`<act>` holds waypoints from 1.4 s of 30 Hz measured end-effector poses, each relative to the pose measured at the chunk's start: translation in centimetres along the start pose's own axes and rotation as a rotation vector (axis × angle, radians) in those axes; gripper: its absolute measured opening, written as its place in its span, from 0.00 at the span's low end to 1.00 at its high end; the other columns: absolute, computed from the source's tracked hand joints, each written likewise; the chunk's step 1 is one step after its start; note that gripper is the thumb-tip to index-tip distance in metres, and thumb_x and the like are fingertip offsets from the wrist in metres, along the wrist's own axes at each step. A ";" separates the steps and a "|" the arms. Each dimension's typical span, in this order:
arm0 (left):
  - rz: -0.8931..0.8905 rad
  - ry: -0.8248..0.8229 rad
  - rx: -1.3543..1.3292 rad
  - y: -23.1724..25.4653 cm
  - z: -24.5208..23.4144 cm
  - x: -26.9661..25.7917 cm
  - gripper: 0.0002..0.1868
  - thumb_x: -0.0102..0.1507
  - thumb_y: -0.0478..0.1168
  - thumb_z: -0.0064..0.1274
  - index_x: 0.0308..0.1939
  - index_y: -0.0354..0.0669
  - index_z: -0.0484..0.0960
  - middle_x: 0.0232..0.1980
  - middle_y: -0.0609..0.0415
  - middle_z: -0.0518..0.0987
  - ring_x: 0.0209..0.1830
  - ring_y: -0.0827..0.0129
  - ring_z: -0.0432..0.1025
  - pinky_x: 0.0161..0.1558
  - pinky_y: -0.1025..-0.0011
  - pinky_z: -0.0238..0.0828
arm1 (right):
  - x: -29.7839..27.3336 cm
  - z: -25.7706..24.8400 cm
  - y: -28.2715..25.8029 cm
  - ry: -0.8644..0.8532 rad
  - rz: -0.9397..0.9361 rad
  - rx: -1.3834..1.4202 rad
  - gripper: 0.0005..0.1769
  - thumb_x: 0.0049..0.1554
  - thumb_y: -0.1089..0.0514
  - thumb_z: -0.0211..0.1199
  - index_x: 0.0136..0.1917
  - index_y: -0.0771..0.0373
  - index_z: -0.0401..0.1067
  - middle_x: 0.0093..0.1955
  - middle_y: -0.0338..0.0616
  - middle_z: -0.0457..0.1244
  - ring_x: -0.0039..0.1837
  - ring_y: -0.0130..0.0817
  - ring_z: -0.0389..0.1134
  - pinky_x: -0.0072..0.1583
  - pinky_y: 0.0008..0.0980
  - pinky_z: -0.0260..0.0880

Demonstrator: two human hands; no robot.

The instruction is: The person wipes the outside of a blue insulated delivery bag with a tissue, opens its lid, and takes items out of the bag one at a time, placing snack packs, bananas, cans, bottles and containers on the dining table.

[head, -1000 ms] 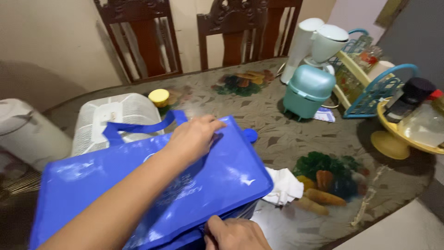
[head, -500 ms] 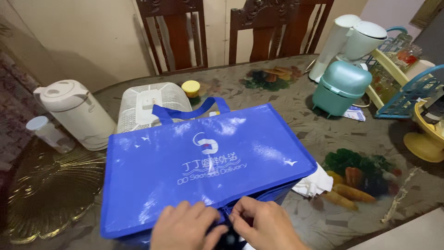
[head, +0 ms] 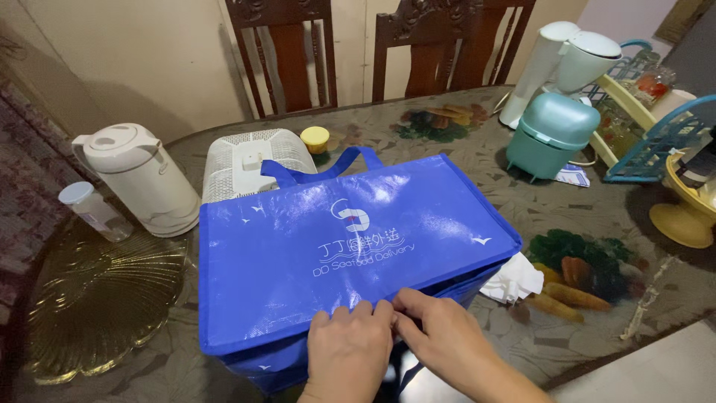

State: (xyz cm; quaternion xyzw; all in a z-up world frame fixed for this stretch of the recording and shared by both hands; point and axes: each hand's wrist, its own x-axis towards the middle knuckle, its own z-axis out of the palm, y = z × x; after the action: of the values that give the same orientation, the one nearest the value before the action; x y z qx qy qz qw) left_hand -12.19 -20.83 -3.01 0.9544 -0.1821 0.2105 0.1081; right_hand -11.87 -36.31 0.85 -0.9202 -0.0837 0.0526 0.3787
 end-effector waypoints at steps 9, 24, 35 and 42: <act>-0.070 0.095 -0.065 0.3 -1.3 0.1 0.08 0.57 0.46 0.59 0.25 0.52 0.79 0.25 0.58 0.78 0.25 0.58 0.75 0.24 0.57 0.67 | 1.6 -3.0 0.6 0.240 -0.584 -0.565 0.16 0.45 0.57 0.69 0.49 0.52 0.78 0.48 0.36 0.66 0.51 0.42 0.65 0.48 0.40 0.64; -0.199 0.300 0.068 -9.9 -3.3 -7.9 0.11 0.50 0.47 0.63 0.21 0.54 0.76 0.19 0.60 0.72 0.17 0.67 0.69 0.20 0.64 0.64 | 3.1 -3.3 0.6 0.200 -0.577 -0.604 0.13 0.44 0.57 0.69 0.45 0.50 0.78 0.45 0.33 0.66 0.47 0.37 0.67 0.47 0.38 0.64; -0.444 0.185 0.065 -17.1 -5.1 -11.4 0.08 0.52 0.47 0.68 0.28 0.52 0.85 0.24 0.59 0.77 0.17 0.68 0.69 0.24 0.67 0.72 | 3.6 -2.0 0.3 0.106 -0.495 -0.637 0.18 0.42 0.61 0.69 0.48 0.50 0.78 0.47 0.36 0.66 0.51 0.41 0.67 0.50 0.39 0.66; -0.375 0.262 -0.090 -17.8 -4.5 -11.4 0.10 0.51 0.43 0.64 0.37 0.55 0.88 0.29 0.65 0.84 0.30 0.74 0.78 0.36 0.70 0.75 | 4.5 3.9 -3.5 0.038 -0.753 -0.578 0.40 0.43 0.58 0.70 0.70 0.51 0.68 0.66 0.47 0.64 0.66 0.52 0.64 0.58 0.48 0.63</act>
State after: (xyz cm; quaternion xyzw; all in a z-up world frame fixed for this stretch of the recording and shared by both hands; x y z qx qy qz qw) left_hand -16.48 0.12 -6.34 0.9303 0.0047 0.3006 0.2103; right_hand -8.43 -30.34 0.42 -0.8943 -0.4158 -0.1309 0.1013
